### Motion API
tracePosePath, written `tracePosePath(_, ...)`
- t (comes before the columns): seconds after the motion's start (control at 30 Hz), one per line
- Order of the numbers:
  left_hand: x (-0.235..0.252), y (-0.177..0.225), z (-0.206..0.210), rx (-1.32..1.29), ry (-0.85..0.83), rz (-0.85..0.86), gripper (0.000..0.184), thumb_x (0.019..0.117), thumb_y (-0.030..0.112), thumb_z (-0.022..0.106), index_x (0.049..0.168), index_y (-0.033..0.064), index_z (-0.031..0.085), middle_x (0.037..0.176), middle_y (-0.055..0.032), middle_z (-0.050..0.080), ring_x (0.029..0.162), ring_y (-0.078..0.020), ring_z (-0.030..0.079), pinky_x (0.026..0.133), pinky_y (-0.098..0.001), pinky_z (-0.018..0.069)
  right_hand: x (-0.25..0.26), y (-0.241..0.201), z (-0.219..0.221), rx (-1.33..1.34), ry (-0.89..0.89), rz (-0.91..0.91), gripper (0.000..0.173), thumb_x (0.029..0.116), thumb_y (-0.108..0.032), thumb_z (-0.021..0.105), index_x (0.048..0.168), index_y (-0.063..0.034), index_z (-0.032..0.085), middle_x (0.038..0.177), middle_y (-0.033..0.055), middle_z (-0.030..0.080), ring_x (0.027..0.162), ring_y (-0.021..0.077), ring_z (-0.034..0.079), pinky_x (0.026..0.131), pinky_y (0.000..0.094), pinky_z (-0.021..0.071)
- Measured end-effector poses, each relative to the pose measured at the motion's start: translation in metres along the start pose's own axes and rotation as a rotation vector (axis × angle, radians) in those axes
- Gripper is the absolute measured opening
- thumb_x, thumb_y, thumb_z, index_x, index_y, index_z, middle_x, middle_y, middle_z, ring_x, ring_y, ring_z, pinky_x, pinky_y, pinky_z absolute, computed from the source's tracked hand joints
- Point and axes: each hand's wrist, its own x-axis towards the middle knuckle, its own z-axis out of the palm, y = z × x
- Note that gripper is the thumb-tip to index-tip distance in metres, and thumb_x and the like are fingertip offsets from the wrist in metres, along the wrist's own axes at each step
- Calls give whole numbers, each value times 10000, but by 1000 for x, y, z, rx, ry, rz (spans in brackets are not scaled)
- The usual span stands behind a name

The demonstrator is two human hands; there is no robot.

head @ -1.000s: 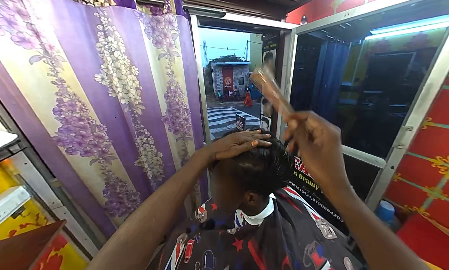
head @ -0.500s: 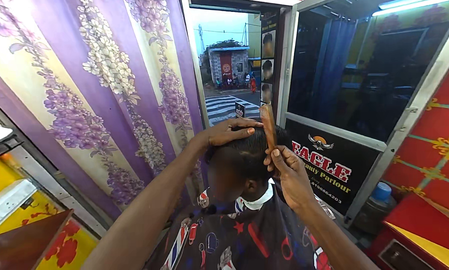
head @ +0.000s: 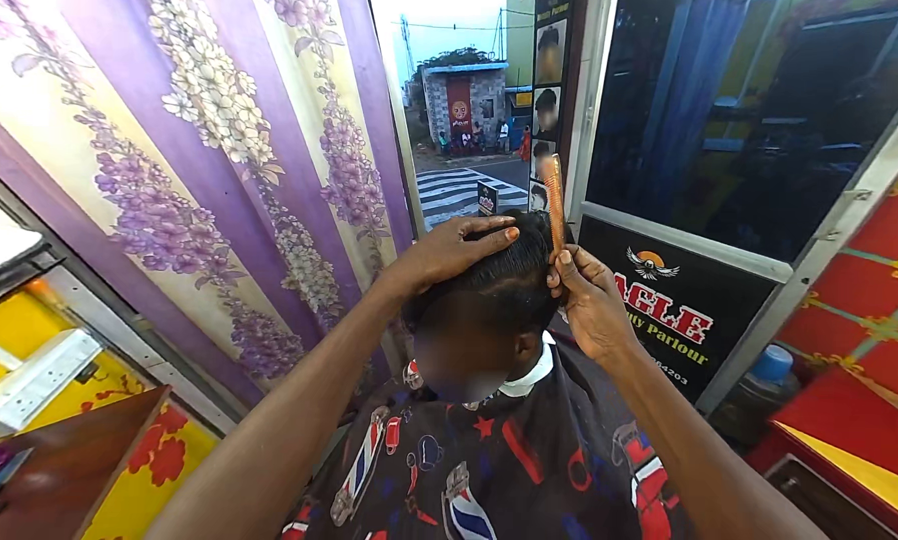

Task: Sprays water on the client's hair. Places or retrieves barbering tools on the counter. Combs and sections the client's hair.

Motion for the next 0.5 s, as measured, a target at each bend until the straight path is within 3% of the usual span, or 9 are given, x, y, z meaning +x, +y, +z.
tracePosePath(0.17, -5, 5, 3, -19, 34, -40, 491, 1012, 509, 575, 1407, 225, 638, 1426, 14, 620, 1316, -138, 568, 1107, -475, 445, -1, -14, -10, -134, -108, 6, 169, 1078, -162, 484, 1079, -117, 647, 795, -21, 624, 672, 36, 578, 630, 166, 503)
tracePosePath(0.27, -8, 13, 4, -45, 37, -44, 425, 1027, 441, 582, 1359, 188, 668, 1335, -9, 668, 1215, -124, 619, 1047, -425, 487, -1, -35, -19, -478, -220, -304, 170, 1044, -115, 524, 1164, -45, 622, 872, -2, 686, 758, 66, 651, 695, 220, 567)
tracePosePath(0.33, -10, 16, 6, -19, 61, -46, 375, 1026, 410, 597, 1282, 152, 691, 1220, -43, 697, 1120, -151, 644, 979, -451, 507, -2, -56, -20, -805, -209, -564, 199, 1048, -218, 559, 1118, -83, 687, 937, -56, 715, 849, 12, 663, 812, 237, 564)
tracePosePath(0.4, -9, 16, 6, 32, 15, -40, 475, 1028, 490, 553, 1409, 219, 634, 1387, 2, 647, 1274, -137, 597, 1083, -466, 462, -5, -74, -14, -1005, -219, -736, 218, 1042, -237, 579, 1058, -115, 758, 998, -8, 742, 947, 108, 658, 929, 418, 455)
tracePosePath(0.5, -7, 15, 9, 54, 32, -55, 515, 1005, 560, 550, 1415, 259, 633, 1424, 22, 623, 1311, -145, 575, 1097, -506, 445, -4, -84, -7, -1168, -269, -884, 200, 1032, -174, 588, 1021, -135, 783, 1008, 41, 754, 1005, 199, 674, 996, 475, 419)
